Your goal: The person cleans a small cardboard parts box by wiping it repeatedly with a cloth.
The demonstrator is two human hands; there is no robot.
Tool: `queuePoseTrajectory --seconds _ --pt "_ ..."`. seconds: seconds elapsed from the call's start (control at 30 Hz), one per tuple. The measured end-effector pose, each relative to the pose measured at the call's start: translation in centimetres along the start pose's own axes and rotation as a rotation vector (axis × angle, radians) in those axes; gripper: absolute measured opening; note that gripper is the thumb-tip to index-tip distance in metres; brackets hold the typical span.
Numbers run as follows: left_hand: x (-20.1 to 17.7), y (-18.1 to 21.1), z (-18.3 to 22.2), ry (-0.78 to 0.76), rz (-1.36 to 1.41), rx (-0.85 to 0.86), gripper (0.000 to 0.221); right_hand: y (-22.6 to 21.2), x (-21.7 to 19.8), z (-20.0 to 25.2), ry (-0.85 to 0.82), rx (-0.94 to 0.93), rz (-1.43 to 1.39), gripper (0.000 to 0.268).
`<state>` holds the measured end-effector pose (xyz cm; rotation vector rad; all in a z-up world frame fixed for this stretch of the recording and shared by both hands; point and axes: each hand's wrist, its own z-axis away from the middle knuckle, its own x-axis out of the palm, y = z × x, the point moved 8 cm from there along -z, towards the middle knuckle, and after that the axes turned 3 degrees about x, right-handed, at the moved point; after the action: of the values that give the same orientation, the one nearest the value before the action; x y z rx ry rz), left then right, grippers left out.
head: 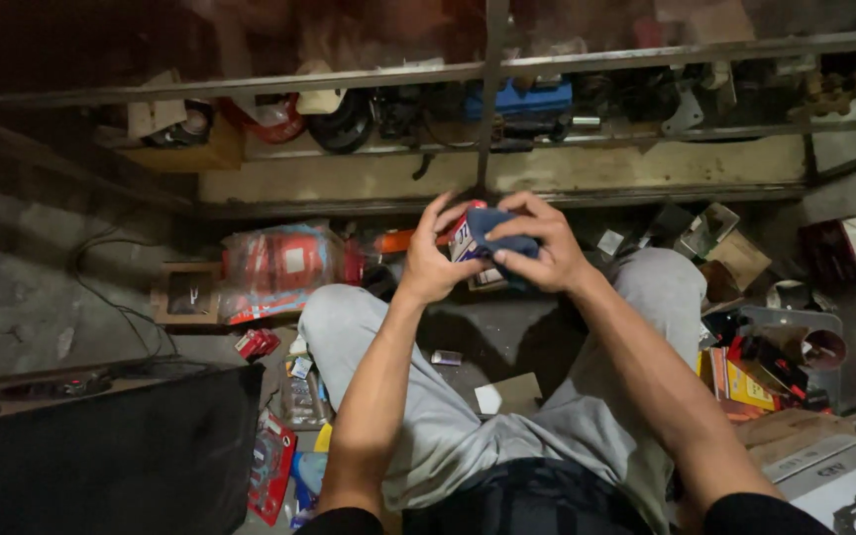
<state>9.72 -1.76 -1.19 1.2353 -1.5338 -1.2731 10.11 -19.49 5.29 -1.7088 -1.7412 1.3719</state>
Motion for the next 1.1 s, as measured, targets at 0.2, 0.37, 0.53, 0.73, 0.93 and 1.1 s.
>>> queuePoseTrajectory --seconds 0.2,0.37,0.53,0.73,0.93,1.1 --pt "0.3 -0.6 0.3 -0.003 -0.07 0.026 0.117 0.6 -0.1 0.1 0.055 0.091 0.036 0.025" --pt "-0.1 -0.1 0.3 0.02 -0.106 -0.012 0.115 -0.3 0.4 0.2 -0.032 -0.049 -0.015 0.025" --pt "1.0 0.8 0.4 -0.048 -0.146 0.031 0.115 1.6 -0.6 -0.3 0.114 0.152 0.074 0.024" --pt "0.7 1.2 0.4 -0.039 -0.1 -0.021 0.125 -0.1 1.1 0.0 -0.106 -0.026 -0.009 0.022" --pt "0.7 1.2 1.0 -0.081 -0.177 -0.015 0.127 3.6 0.3 0.2 0.178 0.224 0.066 0.021" --pt "0.9 1.3 0.9 -0.065 -0.161 0.035 0.121 5.0 -0.9 1.1 0.249 0.332 -0.109 0.023"
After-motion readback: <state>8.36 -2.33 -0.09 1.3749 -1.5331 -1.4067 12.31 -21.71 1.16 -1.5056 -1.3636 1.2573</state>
